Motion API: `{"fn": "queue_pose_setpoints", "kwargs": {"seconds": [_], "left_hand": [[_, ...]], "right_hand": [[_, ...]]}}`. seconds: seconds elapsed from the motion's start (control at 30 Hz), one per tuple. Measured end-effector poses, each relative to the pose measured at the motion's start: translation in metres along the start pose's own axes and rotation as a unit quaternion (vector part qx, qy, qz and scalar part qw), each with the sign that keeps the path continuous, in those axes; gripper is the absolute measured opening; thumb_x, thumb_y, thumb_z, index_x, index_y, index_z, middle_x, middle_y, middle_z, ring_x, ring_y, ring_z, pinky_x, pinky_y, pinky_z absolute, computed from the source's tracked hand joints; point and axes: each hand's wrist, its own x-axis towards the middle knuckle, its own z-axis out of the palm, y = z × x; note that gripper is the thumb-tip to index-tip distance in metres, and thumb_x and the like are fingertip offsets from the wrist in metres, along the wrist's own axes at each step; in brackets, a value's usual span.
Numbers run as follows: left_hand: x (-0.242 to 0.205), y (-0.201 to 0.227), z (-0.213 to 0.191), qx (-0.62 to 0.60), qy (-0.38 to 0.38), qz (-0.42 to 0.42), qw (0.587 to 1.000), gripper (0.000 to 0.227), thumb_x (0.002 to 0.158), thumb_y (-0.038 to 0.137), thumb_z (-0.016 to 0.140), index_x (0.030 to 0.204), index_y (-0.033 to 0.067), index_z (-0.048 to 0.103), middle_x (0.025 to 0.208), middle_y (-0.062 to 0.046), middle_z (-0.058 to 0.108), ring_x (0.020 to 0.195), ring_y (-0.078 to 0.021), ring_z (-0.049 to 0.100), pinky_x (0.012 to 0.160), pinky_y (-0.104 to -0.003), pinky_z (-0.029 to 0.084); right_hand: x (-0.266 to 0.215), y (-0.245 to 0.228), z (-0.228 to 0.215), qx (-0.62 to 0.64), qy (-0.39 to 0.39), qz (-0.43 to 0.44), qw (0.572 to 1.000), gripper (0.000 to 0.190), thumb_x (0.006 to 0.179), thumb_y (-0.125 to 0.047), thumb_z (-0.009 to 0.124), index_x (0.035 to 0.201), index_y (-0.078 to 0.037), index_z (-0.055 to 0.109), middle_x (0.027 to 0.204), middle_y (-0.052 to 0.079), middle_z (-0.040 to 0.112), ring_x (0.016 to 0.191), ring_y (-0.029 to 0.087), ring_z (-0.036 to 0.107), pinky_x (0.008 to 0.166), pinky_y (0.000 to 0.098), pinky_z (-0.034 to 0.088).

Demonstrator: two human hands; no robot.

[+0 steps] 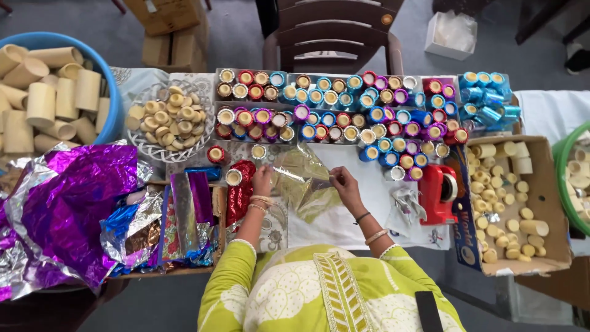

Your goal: The person sits at a table and wraps small cylindrical candle holders in shiny metallic foil. They select a candle holder, tear off a piece of foil, wrap it around the holder, and use scissors to trim the excess material. The wrapped items are placed on the table among other finished products.

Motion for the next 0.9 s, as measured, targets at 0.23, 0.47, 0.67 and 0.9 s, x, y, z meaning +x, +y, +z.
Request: {"fn": "queue_pose_setpoints", "kwargs": {"seconds": [0.23, 0.47, 0.67, 0.9], "left_hand": [[-0.085, 0.091, 0.025, -0.18, -0.042, -0.185, 0.965, 0.079, 0.092, 0.045, 0.07, 0.155, 0.0112, 0.036, 0.151, -0.008, 0.051, 0.135, -0.0238, 0.05, 0.102, -0.036, 0.046], [-0.1, 0.046, 0.038, -0.104, -0.105, -0.059, 0.987, 0.066, 0.089, 0.009, 0.077, 0.143, 0.0034, 0.039, 0.117, -0.019, 0.068, 0.096, -0.022, 0.066, 0.076, -0.029, 0.053], [-0.08, 0.038, 0.038, -0.052, -0.055, -0.024, 0.997, 0.054, 0.089, -0.005, 0.071, 0.13, 0.0048, 0.038, 0.093, -0.013, 0.065, 0.072, -0.0155, 0.067, 0.057, -0.026, 0.053], [-0.078, 0.048, 0.045, -0.15, -0.086, -0.089, 0.981, 0.05, 0.089, -0.008, 0.066, 0.123, 0.0066, 0.033, 0.095, -0.015, 0.068, 0.074, -0.0159, 0.069, 0.061, -0.026, 0.058]], "right_hand": [[-0.015, 0.021, -0.015, 0.131, -0.055, 0.076, 0.987, 0.026, 0.099, 0.004, 0.058, 0.12, -0.004, 0.071, 0.107, -0.001, 0.069, 0.084, 0.004, 0.056, 0.08, 0.0203, 0.051], [-0.03, 0.007, -0.019, 0.251, -0.023, 0.179, 0.951, 0.034, 0.097, 0.006, 0.048, 0.122, -0.003, 0.07, 0.12, 0.002, 0.07, 0.1, 0.009, 0.065, 0.09, 0.0248, 0.055], [-0.041, 0.003, -0.034, -0.026, -0.065, 0.046, 0.996, 0.043, 0.095, 0.01, 0.052, 0.128, -0.009, 0.072, 0.116, 0.002, 0.069, 0.101, 0.014, 0.064, 0.087, 0.0296, 0.053], [-0.037, -0.043, -0.033, -0.267, -0.074, -0.159, 0.948, 0.06, 0.075, 0.016, 0.066, 0.127, -0.014, 0.07, 0.103, 0.008, 0.065, 0.095, 0.029, 0.061, 0.083, 0.0386, 0.053]]}}
